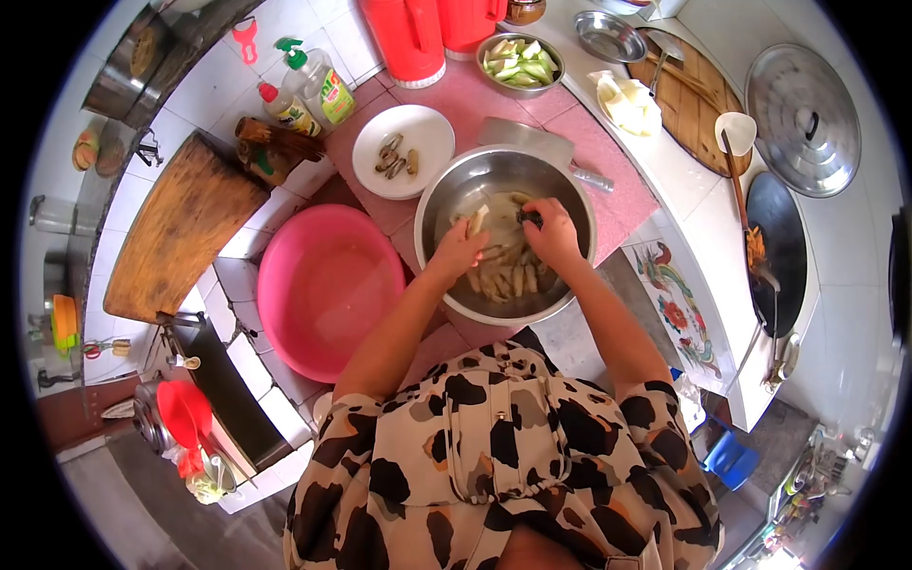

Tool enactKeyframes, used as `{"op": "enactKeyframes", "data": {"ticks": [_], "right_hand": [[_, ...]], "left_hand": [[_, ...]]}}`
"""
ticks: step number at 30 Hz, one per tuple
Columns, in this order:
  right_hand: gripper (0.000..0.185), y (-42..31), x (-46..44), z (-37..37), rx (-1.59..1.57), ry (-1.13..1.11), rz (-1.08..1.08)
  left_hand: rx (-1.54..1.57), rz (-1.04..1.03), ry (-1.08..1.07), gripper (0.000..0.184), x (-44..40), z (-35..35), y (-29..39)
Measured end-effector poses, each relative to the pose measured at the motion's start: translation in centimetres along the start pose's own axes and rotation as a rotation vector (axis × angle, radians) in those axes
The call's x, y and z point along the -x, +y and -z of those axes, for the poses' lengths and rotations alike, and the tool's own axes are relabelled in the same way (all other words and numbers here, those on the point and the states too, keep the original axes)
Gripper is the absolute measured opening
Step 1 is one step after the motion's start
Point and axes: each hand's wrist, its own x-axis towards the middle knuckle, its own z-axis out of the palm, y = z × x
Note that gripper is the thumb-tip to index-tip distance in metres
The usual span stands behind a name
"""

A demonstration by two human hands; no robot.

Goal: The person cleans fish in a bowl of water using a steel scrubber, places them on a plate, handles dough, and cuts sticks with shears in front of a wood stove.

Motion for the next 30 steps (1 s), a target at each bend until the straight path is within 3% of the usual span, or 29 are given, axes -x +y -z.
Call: {"op": "enactKeyframes", "data": {"ticks": [3,6,7,10,15,19,22,26,27,30], "right_hand": [[0.022,-3.8,-0.5,2.0,-0.154,0.076,0.107],[0.018,-6.0,-0.9,1.3,-0.108,0.114,0.349],[0.015,-6.6,-0.6,0.8,-0.193,-0.006,0.353],[0.012,-5.9,0.4,-1.6,-0.169,-0.008,0.308],[0.004,-2.0,-1.6,-0.1,0.020,0.138,0.269],[0.006,-6.2,-0.7,-0.2,-0.081,-0.065,0.389],[0.007,-3.8,-0.5,-1.1,-0.088,0.016,0.234],[0.011,-3.3,-1.0,1.7,-0.148,-0.147,0.085],[0.012,-3.5,-1.0,2.0,-0.205,-0.171,0.134],[0.013,-5.2,-0.3,2.5,-0.279,-0.216,0.034]], "left_hand": [[0.484,0.096,-0.088,0.017,0.5,0.0,0.4],[0.264,-0.027,-0.059,0.018,0.2,-0.5,-0.6],[0.164,-0.073,-0.083,0.021,0.4,-0.5,-0.7],[-0.038,-0.158,-0.089,0.030,1.2,-0.7,-0.9],[-0.164,-0.196,0.013,0.037,2.5,-1.2,-0.9],[-0.357,-0.297,0.026,0.037,0.9,-0.9,-1.7],[-0.362,-0.336,-0.004,0.037,0.5,-1.4,-1.8],[-0.435,-0.444,0.010,0.031,1.2,-1.2,-2.1],[-0.413,-0.456,0.036,0.030,0.8,-1.1,-2.3],[-0.050,-0.176,-0.047,0.027,2.2,-0.4,1.7]]}}
